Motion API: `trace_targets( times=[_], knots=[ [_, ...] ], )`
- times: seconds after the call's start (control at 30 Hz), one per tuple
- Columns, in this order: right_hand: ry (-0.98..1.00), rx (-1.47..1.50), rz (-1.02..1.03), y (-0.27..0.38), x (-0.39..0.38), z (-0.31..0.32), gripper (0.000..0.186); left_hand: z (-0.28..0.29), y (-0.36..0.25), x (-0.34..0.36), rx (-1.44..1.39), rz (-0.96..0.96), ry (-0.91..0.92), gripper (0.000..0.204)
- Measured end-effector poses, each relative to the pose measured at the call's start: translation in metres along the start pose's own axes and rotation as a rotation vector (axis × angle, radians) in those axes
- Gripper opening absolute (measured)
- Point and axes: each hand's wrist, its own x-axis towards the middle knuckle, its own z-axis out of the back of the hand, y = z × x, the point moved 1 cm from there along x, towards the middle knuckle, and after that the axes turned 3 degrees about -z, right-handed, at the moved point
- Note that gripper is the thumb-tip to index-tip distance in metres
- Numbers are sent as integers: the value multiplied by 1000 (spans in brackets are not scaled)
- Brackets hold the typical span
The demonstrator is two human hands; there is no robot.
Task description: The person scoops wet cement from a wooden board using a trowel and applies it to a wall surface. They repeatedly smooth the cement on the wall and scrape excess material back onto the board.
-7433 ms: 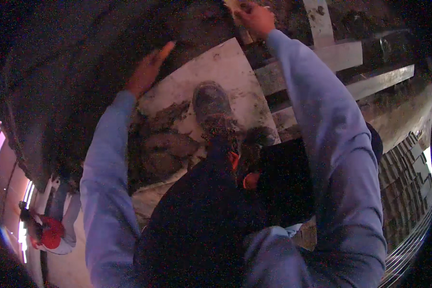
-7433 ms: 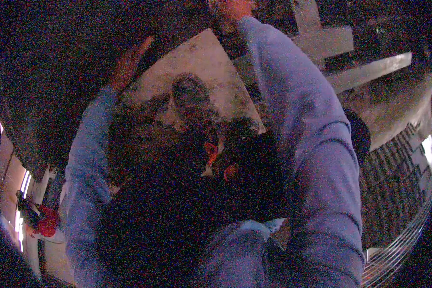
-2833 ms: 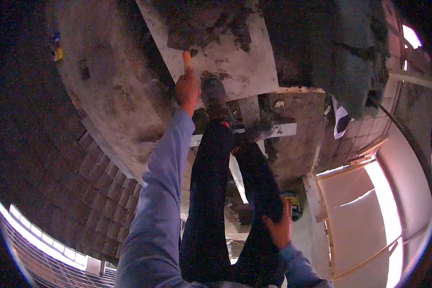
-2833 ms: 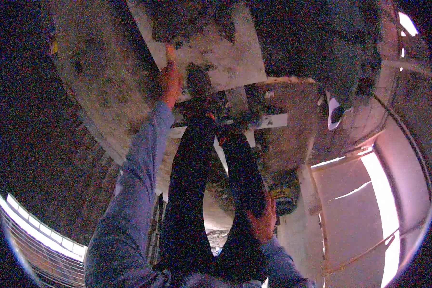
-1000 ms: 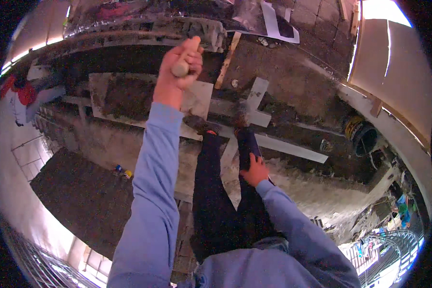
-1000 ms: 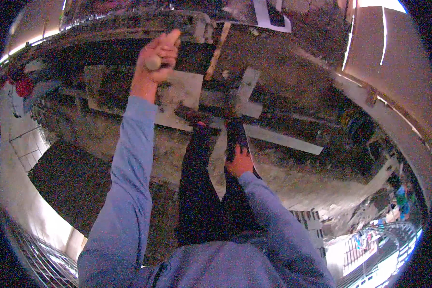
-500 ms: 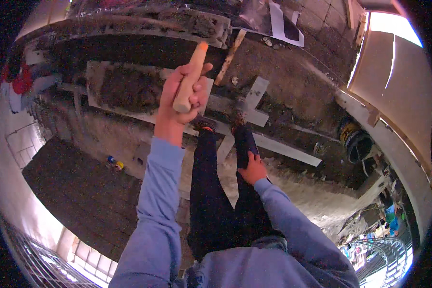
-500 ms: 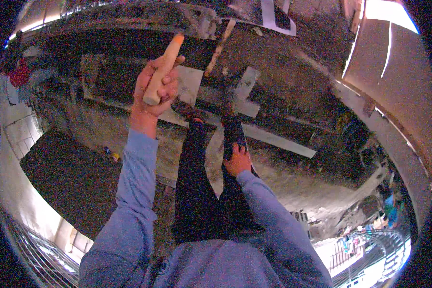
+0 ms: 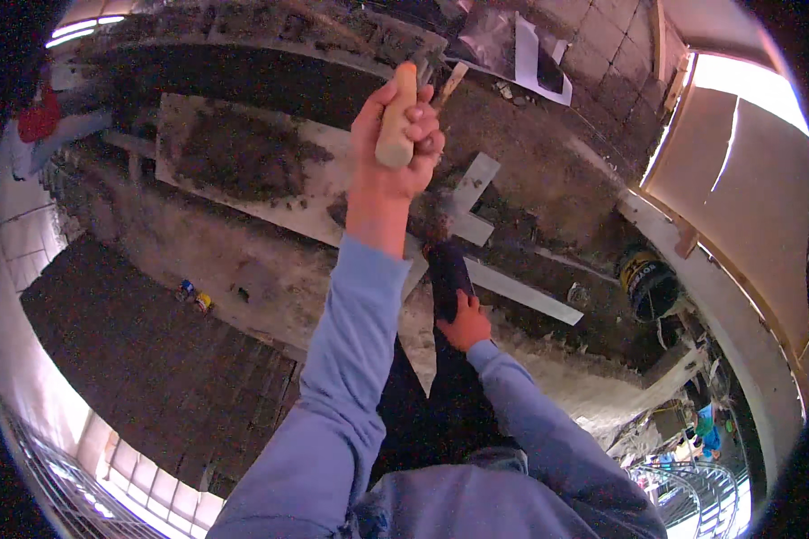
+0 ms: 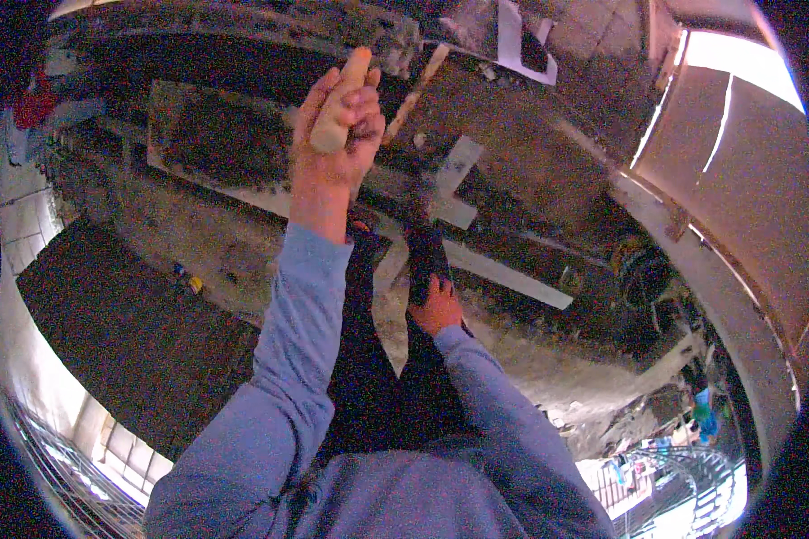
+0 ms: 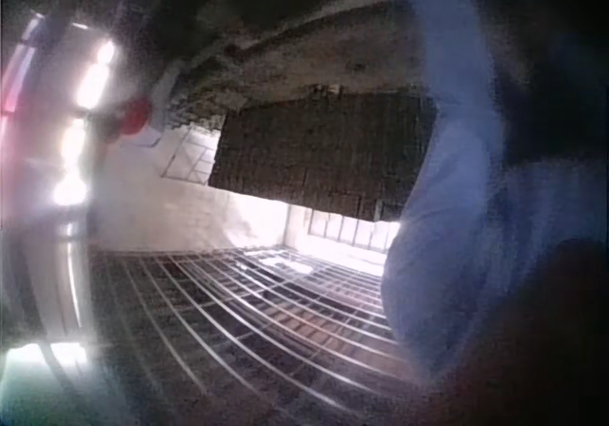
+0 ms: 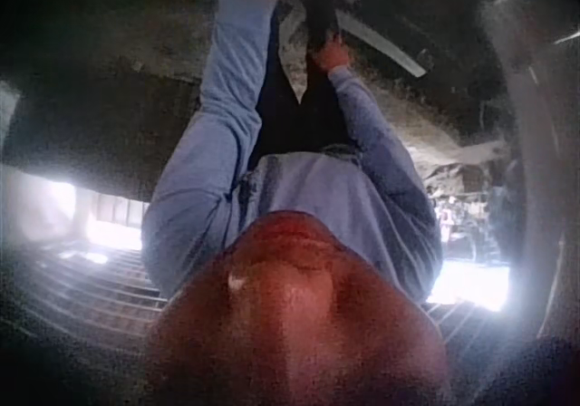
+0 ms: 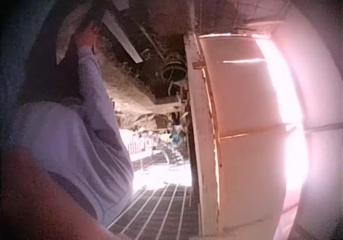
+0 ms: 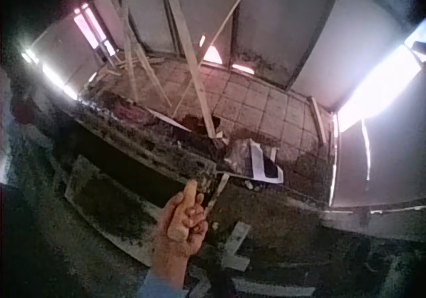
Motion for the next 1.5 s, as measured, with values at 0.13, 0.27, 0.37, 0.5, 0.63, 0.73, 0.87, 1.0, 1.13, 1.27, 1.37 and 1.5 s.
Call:
trace_targets(
  times=[0.13,0.27,0.37,0.5,0.63,0.73,0.87,1.0,1.13,1.27,1.37,1.5],
  knots=[
    [19,38,33,8,-3,5,94,8,-16,27,-10,-78,-167,49],
    [-6,-1,-26,-8,0,0,94,-12,-5,13,-82,-7,-49,46],
    [34,-9,15,8,-9,-1,93,8,-20,19,-77,-131,-95,42],
    [9,36,-3,1,-1,13,93,-5,-15,13,-139,3,-98,35],
    [14,-32,-13,11,2,17,92,0,-12,-18,27,-30,-146,35],
    [24,-7,45,15,3,17,91,19,-24,-55,398,11,-67,31],
    [-30,-73,58,33,5,15,91,38,-26,-150,839,22,-214,31],
    [-45,-130,76,50,17,-2,92,137,-43,-235,1084,-36,-556,36],
    [-4,-206,6,87,20,-17,91,270,-99,-285,1153,84,-869,46],
    [-37,-348,2,117,29,-35,87,491,-134,-327,953,-232,-1160,60],
    [-80,-386,-41,139,31,-38,86,572,-171,-317,767,-358,-1315,65],
    [-132,-264,-156,194,34,-31,84,636,-261,-239,664,-562,-1117,58]
  ],
)
